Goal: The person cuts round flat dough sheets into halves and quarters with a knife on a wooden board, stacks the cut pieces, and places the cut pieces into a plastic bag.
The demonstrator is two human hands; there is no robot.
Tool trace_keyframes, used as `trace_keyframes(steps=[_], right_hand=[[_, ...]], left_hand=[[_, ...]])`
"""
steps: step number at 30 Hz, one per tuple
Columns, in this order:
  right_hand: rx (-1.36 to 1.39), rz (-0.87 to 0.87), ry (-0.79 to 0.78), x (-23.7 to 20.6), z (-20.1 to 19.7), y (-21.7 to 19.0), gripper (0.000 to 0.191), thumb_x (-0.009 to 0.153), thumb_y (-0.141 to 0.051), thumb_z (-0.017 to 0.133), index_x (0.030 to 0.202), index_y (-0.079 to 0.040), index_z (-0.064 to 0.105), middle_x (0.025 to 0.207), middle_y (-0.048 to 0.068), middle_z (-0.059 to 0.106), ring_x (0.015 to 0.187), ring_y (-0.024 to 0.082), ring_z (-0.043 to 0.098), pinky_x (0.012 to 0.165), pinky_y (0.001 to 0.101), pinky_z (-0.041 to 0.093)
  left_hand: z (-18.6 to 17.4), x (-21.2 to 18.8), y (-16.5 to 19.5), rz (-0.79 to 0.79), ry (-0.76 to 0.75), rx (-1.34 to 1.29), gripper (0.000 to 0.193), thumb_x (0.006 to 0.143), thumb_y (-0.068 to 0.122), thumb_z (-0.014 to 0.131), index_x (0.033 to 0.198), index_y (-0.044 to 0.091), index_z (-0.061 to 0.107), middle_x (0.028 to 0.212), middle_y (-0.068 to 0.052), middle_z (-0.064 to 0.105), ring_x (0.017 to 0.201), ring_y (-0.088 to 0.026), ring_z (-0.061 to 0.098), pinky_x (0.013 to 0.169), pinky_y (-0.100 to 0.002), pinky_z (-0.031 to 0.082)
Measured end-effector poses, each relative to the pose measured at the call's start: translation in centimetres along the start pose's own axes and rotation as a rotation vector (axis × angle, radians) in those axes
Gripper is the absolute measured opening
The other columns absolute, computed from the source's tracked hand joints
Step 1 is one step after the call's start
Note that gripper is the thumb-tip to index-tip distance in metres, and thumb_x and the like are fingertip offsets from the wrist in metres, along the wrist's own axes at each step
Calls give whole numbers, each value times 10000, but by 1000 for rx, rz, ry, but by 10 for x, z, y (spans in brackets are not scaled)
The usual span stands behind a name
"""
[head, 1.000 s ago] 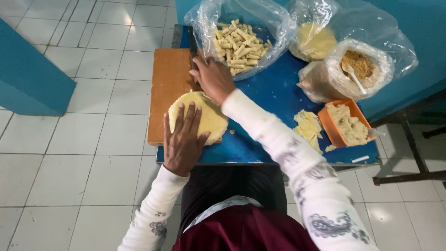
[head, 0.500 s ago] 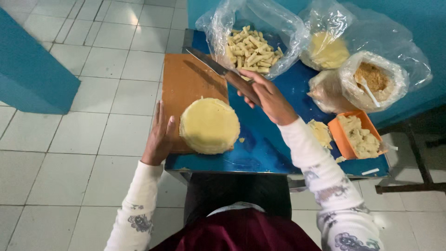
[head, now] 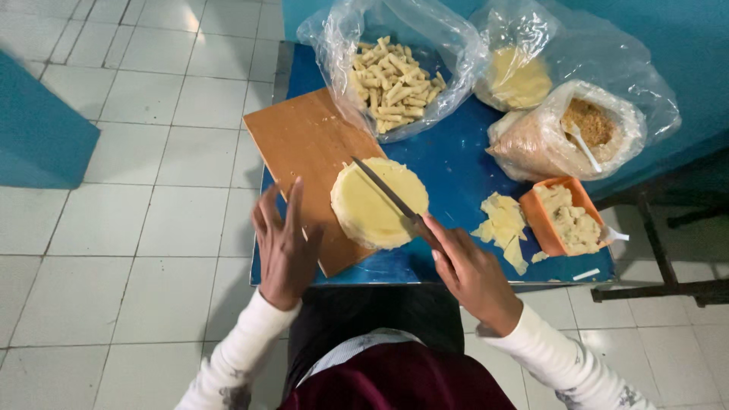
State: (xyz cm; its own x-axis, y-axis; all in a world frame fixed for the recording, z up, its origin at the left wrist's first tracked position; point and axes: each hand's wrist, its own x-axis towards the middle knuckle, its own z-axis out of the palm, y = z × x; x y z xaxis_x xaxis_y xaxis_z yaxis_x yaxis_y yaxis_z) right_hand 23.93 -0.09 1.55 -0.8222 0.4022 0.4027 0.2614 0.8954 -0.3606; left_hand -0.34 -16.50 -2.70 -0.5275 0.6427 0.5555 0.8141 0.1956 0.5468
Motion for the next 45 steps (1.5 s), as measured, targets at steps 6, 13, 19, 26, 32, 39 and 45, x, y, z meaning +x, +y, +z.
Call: trace_keyframes(steps=[6, 13, 19, 26, 32, 39, 45], right_hand=[[-86, 26, -89, 8, 0, 4, 628, 938, -103, 660, 1522, -227, 465, 943, 109, 627, 703, 287, 684, 605, 413, 566], [-45, 40, -113, 7, -4, 5, 623, 948, -111, 658, 1524, -242, 457, 958, 98, 636, 662, 257, 674, 590, 395, 570], [-85, -1, -87, 8, -7, 4, 621, 945, -128, 669, 1521, -247, 468, 897, 84, 625, 650, 252, 667, 586, 391, 570], [-236, -33, -167, 7, -5, -2, 651, 949, -182, 668, 1545, -196, 406, 767, 96, 587, 534, 247, 615, 490, 375, 552], [-300, -28, -230, 15, -1, 0, 670, 961, -251, 657, 1559, -208, 357, 709, 116, 594, 466, 281, 605, 442, 396, 534], [-218, -47, -223, 30, 6, 8, 674, 972, -254, 641, 1576, -216, 344, 719, 145, 608, 510, 326, 619, 474, 435, 532], [-238, -14, -321, 13, -17, 1, 678, 986, -256, 622, 1585, -208, 308, 693, 153, 611, 505, 331, 631, 462, 438, 533]], left_hand=[[30, 82, -28, 299, -252, -100, 695, 757, 328, 866, 1393, 236, 602, 1469, -145, 480, 1442, -439, 335, 1140, -571, 334], [73, 113, -43, 394, -495, -84, 857, 703, 543, 853, 1462, 286, 550, 1555, -93, 458, 1543, -358, 215, 1143, -626, 247], [77, 116, -47, 442, -616, -146, 866, 722, 570, 844, 1493, 338, 525, 1596, -72, 432, 1556, -373, 206, 1155, -639, 248], [89, 122, -45, 517, -698, -37, 770, 680, 585, 858, 1386, 449, 585, 1598, -74, 412, 1526, -465, 179, 1136, -667, 223], [91, 119, -45, 461, -774, -38, 756, 698, 566, 864, 1388, 434, 583, 1609, -129, 324, 1518, -465, 189, 1169, -668, 182], [90, 122, -45, 428, -786, -124, 750, 695, 536, 860, 1387, 416, 596, 1647, -275, 182, 1511, -499, 179, 1194, -607, 185], [86, 124, -49, 340, -857, -169, 723, 741, 549, 849, 1408, 428, 599, 1654, -293, 160, 1542, -506, 101, 1238, -584, 114]])
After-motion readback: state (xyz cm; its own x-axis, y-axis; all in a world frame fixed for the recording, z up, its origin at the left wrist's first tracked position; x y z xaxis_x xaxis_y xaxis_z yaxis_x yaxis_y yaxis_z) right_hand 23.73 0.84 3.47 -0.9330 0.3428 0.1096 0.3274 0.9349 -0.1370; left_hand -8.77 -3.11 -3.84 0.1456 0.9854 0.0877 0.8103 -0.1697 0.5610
